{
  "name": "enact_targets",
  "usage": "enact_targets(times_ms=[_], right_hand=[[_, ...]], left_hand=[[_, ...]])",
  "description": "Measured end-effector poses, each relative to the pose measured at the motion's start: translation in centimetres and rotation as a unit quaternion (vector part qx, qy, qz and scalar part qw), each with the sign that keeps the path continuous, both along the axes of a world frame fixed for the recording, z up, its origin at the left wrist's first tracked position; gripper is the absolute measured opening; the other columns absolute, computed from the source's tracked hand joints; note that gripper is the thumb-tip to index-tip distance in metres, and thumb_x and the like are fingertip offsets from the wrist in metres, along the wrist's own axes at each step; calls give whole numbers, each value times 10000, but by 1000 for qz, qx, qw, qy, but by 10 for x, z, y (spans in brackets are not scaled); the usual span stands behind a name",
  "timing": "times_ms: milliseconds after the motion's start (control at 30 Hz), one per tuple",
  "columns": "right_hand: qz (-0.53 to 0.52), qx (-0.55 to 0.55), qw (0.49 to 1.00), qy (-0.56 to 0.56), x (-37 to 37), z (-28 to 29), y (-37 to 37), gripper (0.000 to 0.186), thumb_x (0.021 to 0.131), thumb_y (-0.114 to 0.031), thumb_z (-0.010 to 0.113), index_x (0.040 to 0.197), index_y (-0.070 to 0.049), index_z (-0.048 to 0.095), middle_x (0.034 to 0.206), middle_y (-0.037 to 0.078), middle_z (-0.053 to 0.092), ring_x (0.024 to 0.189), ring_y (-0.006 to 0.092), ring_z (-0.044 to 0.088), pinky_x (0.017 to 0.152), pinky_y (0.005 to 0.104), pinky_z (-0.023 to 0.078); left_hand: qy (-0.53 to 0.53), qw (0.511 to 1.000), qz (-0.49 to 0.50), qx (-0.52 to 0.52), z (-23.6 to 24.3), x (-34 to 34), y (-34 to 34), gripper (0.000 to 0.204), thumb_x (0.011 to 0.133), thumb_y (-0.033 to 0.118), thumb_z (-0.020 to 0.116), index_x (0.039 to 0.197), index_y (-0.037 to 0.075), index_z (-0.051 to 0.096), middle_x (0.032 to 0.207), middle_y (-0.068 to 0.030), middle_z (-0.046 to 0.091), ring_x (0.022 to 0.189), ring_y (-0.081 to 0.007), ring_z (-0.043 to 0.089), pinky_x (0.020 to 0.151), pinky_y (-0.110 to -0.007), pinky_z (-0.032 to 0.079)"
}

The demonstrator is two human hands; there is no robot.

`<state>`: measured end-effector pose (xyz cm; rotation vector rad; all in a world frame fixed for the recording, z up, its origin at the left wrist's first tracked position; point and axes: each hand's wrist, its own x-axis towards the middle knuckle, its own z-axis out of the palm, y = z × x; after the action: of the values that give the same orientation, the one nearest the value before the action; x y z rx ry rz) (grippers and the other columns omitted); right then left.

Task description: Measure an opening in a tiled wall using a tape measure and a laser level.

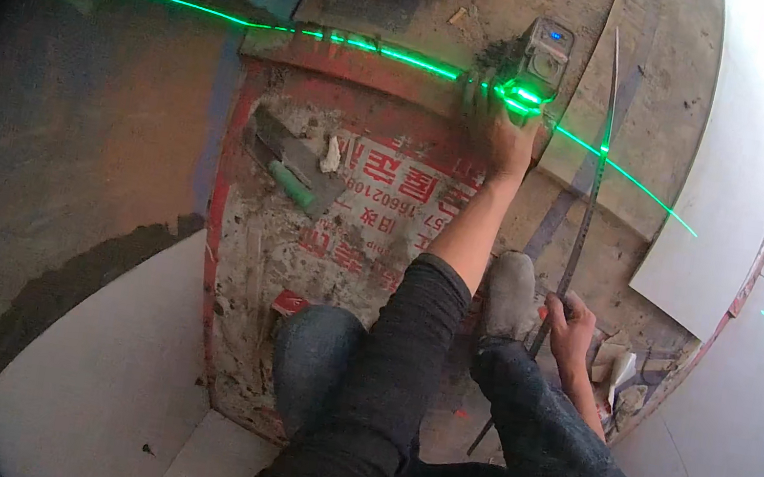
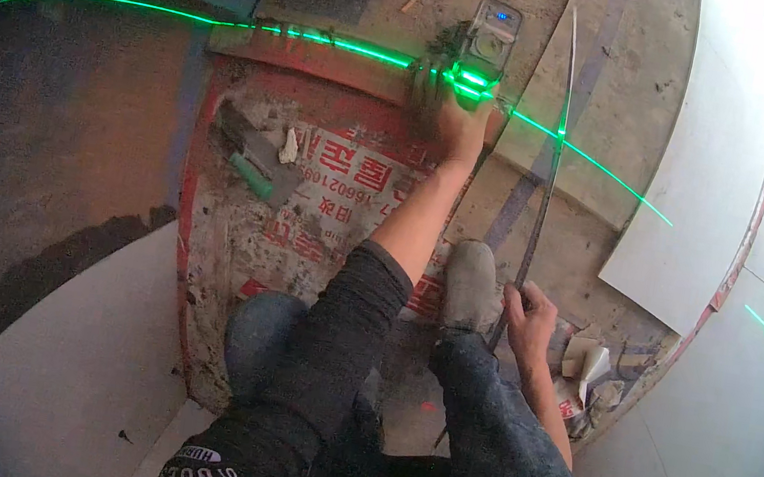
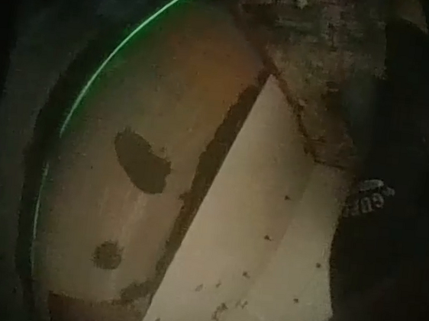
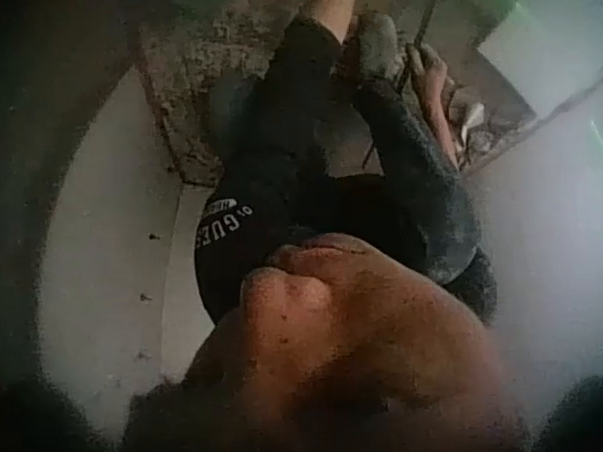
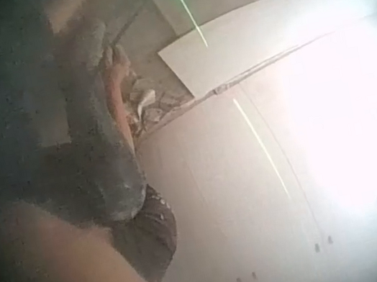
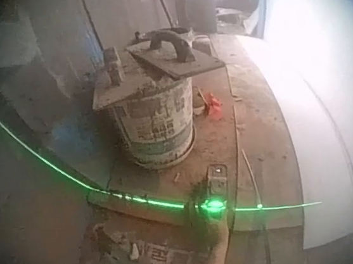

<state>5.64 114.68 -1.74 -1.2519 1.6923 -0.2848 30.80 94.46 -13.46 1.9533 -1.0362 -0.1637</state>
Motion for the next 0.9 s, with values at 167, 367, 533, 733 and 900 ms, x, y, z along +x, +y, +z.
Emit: enact_targets(times_ms=[167, 367, 533, 733, 900], right_hand=[[40, -8, 997, 58, -4, 15, -13, 315, 995, -260, 723, 905, 41, 704, 722, 105, 700, 693, 120, 627, 646, 330, 493], [23, 3, 998, 61, -10, 3, -8, 321, 991, -279, 733, 889, 24, 698, 699, 105, 673, 682, 131, 625, 645, 338, 491], [25, 1, 998, 50, -12, -12, -3, 327, 995, -279, 724, 868, 21, 695, 675, 95, 654, 660, 133, 613, 627, 345, 486], [5, 13, 999, 42, -21, -6, -7, 326, 995, -262, 704, 857, 33, 698, 668, 82, 657, 640, 132, 611, 617, 340, 489], [5, 31, 999, 23, -12, -11, -9, 338, 1017, -273, 698, 876, 33, 698, 690, 71, 673, 668, 118, 623, 645, 312, 495]], left_hand=[[118, 993, -30, -2, 2, -12, -3, 770, 808, 307, 895, 1431, 13, 551, 1539, -242, 543, 1456, -465, 461, 1220, -559, 369], [-36, 998, 13, -52, 8, -7, -4, 729, 821, 451, 907, 1318, 4, 615, 1399, -261, 617, 1352, -479, 528, 1133, -590, 427], [57, 998, 14, 22, 0, -8, -2, 786, 830, 491, 895, 1358, -20, 616, 1371, -266, 642, 1341, -462, 551, 1138, -560, 436], [7, 1000, -2, 25, 15, -11, -3, 822, 806, 468, 913, 1393, -12, 596, 1444, -266, 601, 1419, -465, 496, 1193, -564, 396], [9, 1000, 6, -11, 1, -3, -1, 754, 749, 317, 920, 1364, 30, 591, 1545, -230, 537, 1493, -461, 427, 1253, -604, 321]])
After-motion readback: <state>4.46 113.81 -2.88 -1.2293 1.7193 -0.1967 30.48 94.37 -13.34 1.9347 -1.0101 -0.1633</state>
